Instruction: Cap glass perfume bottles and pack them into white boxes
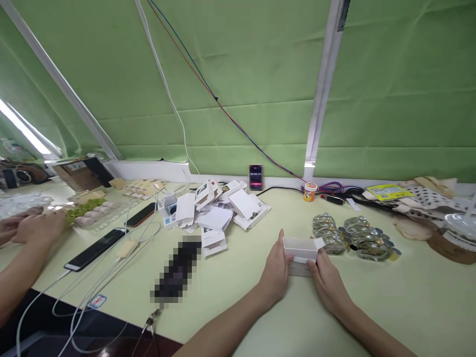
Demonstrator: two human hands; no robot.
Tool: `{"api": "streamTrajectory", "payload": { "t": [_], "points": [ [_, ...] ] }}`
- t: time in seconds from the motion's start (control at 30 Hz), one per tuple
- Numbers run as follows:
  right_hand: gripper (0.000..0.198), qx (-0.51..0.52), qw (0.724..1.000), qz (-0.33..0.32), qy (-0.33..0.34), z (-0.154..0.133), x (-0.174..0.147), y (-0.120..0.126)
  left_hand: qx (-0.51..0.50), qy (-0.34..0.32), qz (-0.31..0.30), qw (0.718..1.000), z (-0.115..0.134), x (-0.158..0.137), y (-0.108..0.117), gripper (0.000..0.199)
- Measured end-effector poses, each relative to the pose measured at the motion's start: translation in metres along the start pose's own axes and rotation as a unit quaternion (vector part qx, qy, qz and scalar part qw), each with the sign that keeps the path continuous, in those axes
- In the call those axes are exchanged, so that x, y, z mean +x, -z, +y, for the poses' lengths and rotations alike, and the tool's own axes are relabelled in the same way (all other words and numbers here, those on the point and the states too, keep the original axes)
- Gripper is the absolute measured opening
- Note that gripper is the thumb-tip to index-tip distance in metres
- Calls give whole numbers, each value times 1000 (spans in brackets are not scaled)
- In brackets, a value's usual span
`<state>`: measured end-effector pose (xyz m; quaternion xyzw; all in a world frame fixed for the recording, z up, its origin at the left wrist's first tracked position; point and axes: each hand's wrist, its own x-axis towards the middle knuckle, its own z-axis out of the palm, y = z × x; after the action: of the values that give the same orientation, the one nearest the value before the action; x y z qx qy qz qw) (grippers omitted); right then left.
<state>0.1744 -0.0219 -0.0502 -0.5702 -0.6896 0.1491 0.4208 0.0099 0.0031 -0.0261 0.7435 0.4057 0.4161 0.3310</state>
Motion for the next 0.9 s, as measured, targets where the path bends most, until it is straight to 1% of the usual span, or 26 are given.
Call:
{"api": "streamTrajectory", "payload": {
  "t": [0.03, 0.1, 0.13, 0.17, 0.2, 0.27, 0.3, 0.37, 0.43, 0.57, 0.63, 0.7, 0.77, 0.83, 0.87, 0.9],
  "points": [
    [55, 9, 1000, 17, -6, 0, 0, 1, -6, 0, 1, 1000, 1, 0, 1, 61],
    [63, 4, 997, 82, -7, 0, -1, 4, -13, 2, 2, 1000, 2, 0, 3, 59],
    [67, -15, 993, 119, 10, 1, 0, 7, -13, 3, 1, 1000, 2, 0, 4, 59],
    [68, -43, 988, 146, 40, 1, 1, 10, -11, 3, -1, 1000, 3, 0, 5, 58],
    [67, -73, 982, 153, 80, 1, 3, 13, -7, 4, -3, 1000, 3, -1, 5, 58],
    [63, -127, 972, 129, 152, 1, 7, 17, 2, 3, -7, 1000, 2, -2, 6, 58],
    [62, -148, 967, 112, 174, 1, 9, 19, 6, 1, -8, 1000, 2, -3, 6, 58],
    [60, -171, 962, 92, 191, -1, 11, 18, 11, 1, -8, 1000, 1, -3, 5, 58],
    [59, -168, 963, 99, 186, -2, 11, 14, 12, 7, -6, 1000, 0, -4, 3, 58],
    [55, -118, 973, 127, 153, -5, 5, 4, 4, 29, 2, 1000, -1, -3, -1, 61],
    [56, -86, 979, 122, 135, -8, 3, 2, 1, 35, 6, 999, -1, -2, -1, 62],
    [55, -54, 988, 102, 107, -10, 1, 2, 4, 32, 3, 999, -1, -1, -1, 64],
    [54, -25, 994, 79, 68, -11, 0, 5, 14, 15, -10, 1000, -3, -1, 3, 68],
    [53, 1, 997, 69, 39, -9, 0, 10, 27, -13, -12, 999, -5, -1, 11, 76],
    [52, 12, 997, 72, 32, -8, 0, 14, 30, -26, 2, 999, -6, 1, 17, 80],
    [52, 22, 996, 78, 32, -5, 1, 17, 32, -37, 29, 998, -7, 3, 24, 83]
  ]
}}
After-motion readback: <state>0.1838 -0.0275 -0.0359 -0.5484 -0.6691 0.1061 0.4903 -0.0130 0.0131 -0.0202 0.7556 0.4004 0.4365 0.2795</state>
